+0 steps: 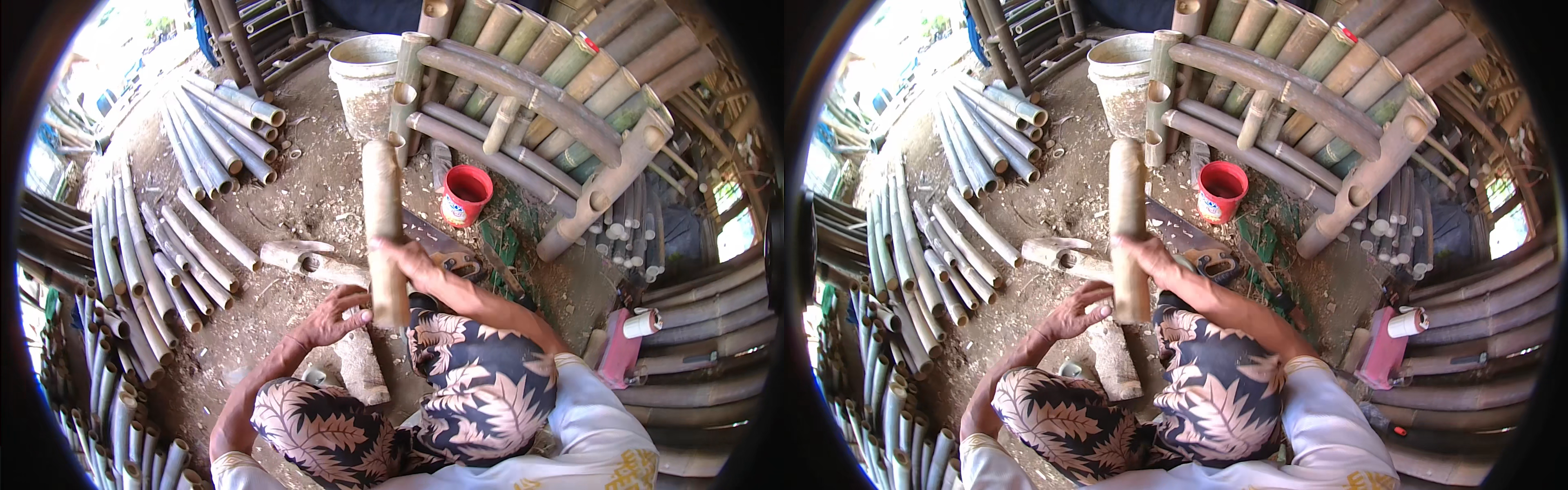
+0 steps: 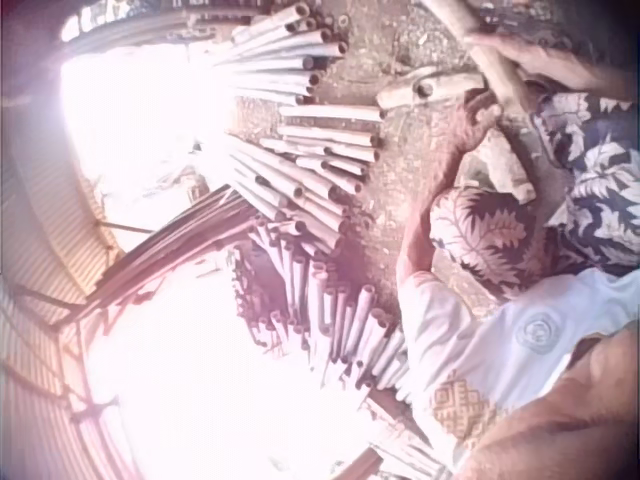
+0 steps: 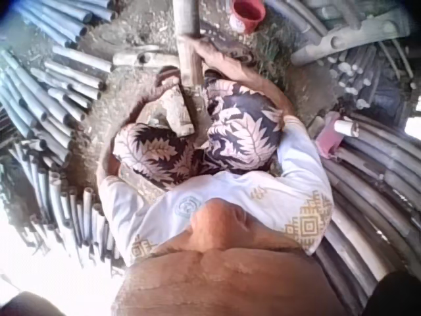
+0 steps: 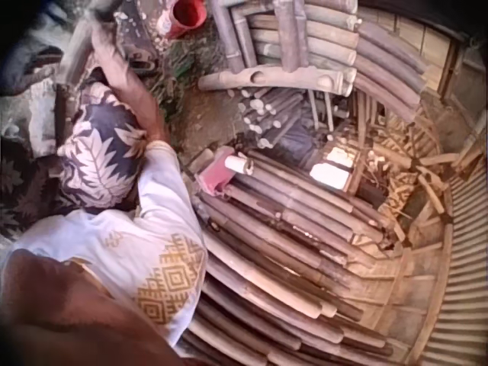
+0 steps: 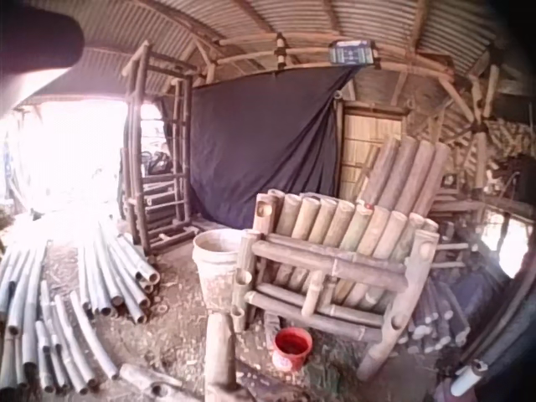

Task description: The person cuts a bamboo pole with a knife and then uses the knife to split segments of the bamboo.

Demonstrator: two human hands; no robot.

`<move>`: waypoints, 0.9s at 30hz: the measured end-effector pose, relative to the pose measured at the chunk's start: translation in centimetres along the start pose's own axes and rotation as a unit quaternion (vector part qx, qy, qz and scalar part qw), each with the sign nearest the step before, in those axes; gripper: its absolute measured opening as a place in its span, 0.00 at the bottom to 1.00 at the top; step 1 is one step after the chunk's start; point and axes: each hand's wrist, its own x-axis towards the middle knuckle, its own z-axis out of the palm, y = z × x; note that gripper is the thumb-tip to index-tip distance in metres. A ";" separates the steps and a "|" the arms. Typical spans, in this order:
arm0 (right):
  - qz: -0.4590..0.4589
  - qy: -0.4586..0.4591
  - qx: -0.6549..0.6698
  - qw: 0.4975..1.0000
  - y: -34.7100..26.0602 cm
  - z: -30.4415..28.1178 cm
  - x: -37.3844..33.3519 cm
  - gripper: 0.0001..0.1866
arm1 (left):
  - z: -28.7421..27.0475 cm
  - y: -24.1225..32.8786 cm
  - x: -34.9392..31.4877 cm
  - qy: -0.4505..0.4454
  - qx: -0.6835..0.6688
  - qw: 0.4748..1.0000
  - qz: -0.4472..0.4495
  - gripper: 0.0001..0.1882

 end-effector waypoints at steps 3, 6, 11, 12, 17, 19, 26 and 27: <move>0.053 0.119 -0.119 0.984 -0.9 -2.0 1.2 0.36 | 1.4 -4.8 -4.1 0.053 0.088 0.986 -0.134 0.45; -0.090 0.179 -0.426 0.882 3.3 -8.5 -1.9 0.48 | 5.0 -12.2 -7.7 0.146 0.074 0.930 -0.328 0.56; 0.090 0.247 -0.537 0.802 10.6 -13.0 -13.0 0.49 | 12.5 -14.5 -6.6 0.063 -0.058 0.880 -0.468 0.60; 0.136 0.277 -0.547 0.778 11.6 -13.7 -15.3 0.50 | 14.5 -13.6 -5.8 0.093 -0.056 0.878 -0.465 0.60; 0.215 0.369 -0.546 0.720 15.8 -16.4 -22.3 0.50 | 18.2 -14.4 -5.0 0.198 -0.086 0.859 -0.465 0.61; 0.214 0.382 -0.571 0.695 16.1 -16.9 -22.8 0.51 | 16.6 -12.7 -4.0 0.173 -0.098 0.848 -0.492 0.59; -0.107 0.233 -0.579 0.774 9.6 -8.9 -7.4 0.40 | 9.7 -12.6 -6.1 0.286 -0.256 0.848 -0.366 0.46; -0.128 0.193 -0.580 0.781 9.8 -7.6 -4.9 0.43 | 8.1 -11.9 -5.6 0.306 -0.296 0.840 -0.336 0.43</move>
